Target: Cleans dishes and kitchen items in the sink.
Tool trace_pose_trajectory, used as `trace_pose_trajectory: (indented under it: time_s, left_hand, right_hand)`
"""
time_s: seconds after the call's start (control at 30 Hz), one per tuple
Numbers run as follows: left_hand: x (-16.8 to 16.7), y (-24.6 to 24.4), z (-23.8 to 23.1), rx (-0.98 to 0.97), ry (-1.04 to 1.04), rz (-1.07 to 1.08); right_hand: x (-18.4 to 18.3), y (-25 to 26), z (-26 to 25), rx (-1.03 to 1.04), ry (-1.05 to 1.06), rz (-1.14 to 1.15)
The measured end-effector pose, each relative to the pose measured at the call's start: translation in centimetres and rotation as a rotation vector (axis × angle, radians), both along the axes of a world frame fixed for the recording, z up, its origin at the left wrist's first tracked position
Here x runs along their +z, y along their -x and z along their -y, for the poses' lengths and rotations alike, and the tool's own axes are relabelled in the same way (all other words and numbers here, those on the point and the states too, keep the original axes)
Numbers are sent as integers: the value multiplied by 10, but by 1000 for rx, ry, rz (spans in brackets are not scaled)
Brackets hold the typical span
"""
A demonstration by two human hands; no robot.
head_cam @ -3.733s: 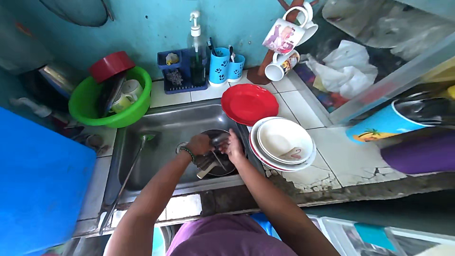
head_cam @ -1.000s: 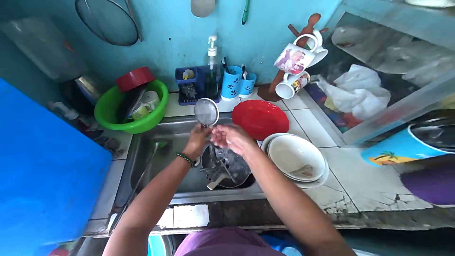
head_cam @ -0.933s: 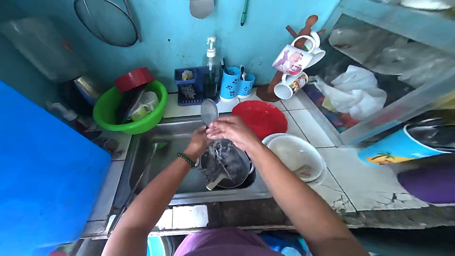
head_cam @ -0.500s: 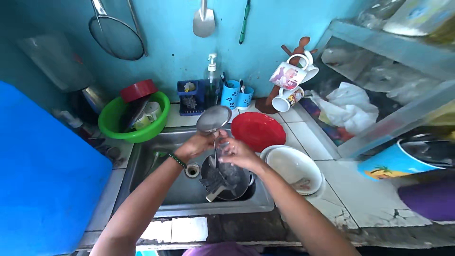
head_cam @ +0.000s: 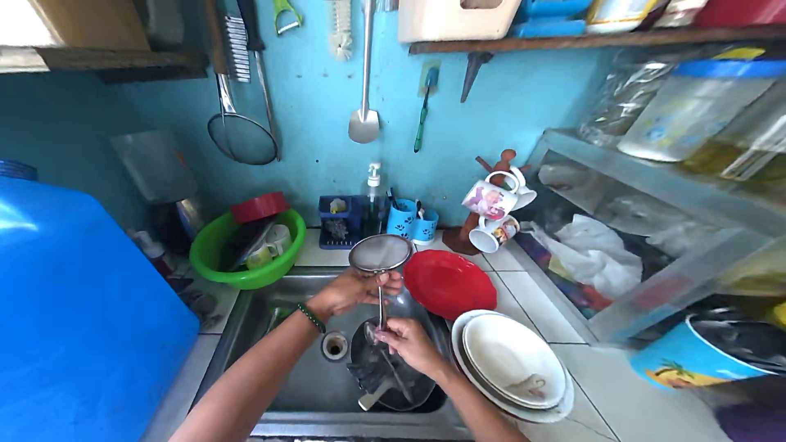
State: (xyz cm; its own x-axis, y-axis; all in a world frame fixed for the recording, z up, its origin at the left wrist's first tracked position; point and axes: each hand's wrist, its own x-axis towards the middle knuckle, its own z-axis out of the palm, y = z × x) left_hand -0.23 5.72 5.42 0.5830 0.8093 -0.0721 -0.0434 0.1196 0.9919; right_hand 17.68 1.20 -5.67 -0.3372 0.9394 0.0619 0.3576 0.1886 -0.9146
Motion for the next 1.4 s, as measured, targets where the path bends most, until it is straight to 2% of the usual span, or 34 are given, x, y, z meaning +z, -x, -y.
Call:
trace_pose_trajectory:
  time_s: [0.2,0.8,1.4]
  left_hand:
    - [11,-2,1,30,-9,-97]
    - [29,-9,0,68,20,-74]
    - [30,-10,-7,55,74,-58]
  right_hand:
    - [9,0,10,-59,-92,-7]
    - [23,2,19,-49,-154,-106]
    - [18,2,20,-2,-191,-177]
